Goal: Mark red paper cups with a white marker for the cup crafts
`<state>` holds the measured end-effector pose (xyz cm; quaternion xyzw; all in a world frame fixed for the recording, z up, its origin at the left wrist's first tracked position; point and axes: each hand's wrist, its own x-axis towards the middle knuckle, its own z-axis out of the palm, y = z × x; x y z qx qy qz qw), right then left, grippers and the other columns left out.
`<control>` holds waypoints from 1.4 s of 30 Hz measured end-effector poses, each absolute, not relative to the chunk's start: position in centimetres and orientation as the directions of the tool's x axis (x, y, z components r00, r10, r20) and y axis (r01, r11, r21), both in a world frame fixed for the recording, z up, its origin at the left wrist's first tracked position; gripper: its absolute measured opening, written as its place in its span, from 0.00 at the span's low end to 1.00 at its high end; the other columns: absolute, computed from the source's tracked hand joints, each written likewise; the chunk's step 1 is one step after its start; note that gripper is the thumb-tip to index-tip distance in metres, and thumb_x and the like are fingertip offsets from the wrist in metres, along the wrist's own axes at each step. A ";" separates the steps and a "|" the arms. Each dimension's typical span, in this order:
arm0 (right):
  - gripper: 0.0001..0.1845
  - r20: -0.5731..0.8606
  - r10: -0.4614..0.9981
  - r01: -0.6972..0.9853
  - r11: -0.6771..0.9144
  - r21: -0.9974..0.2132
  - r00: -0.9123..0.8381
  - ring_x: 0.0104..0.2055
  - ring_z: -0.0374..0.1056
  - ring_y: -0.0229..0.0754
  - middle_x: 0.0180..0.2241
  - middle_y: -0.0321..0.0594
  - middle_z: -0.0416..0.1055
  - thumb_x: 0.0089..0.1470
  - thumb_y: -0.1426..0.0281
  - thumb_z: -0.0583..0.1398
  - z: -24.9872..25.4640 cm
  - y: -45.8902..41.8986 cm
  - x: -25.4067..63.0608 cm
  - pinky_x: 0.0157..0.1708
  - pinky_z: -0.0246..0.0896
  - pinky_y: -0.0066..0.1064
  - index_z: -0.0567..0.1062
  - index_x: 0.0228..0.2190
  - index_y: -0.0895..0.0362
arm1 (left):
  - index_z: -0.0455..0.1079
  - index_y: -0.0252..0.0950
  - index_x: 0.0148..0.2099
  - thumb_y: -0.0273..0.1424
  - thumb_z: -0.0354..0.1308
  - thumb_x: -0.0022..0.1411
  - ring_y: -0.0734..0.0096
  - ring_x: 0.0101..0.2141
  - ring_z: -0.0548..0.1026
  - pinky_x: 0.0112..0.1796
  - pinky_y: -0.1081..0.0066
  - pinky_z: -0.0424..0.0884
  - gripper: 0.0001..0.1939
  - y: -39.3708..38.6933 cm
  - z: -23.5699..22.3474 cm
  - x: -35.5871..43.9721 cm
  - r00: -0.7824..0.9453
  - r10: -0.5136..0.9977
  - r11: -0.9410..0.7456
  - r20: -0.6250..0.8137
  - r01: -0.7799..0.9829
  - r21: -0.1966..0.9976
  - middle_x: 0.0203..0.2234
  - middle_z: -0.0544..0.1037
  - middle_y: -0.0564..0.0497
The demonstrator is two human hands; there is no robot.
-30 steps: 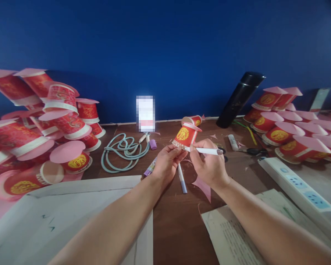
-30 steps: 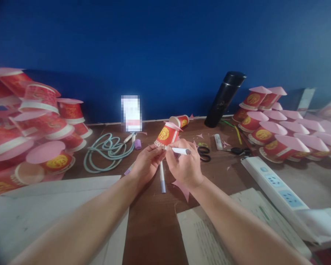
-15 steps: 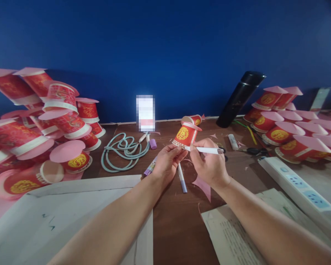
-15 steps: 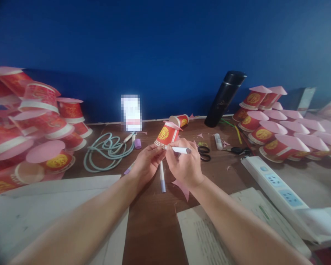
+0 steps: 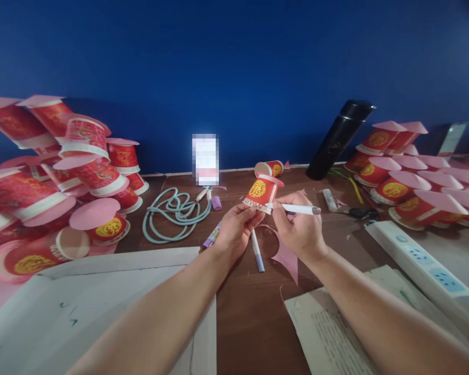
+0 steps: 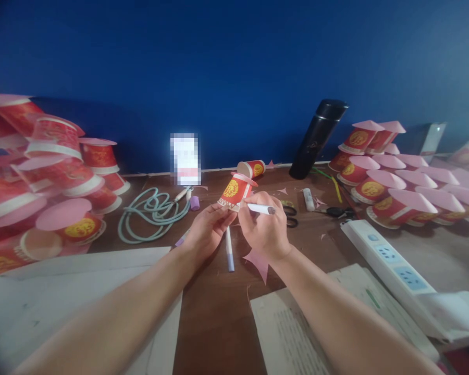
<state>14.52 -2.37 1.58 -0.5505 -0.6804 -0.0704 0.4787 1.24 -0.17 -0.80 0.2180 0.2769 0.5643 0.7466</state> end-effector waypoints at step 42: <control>0.05 0.729 0.680 0.711 0.472 -0.521 0.083 0.32 0.68 0.40 0.28 0.38 0.71 0.54 0.67 0.57 1.8 -3.0 14.1 0.35 0.62 0.35 0.70 0.29 0.55 | 0.70 0.31 0.30 0.22 0.65 0.47 0.77 0.32 0.75 0.44 0.71 0.70 0.07 -0.1 -0.8 1.1 0.189 0.967 0.254 -0.170 -0.741 0.621 0.30 0.77 0.51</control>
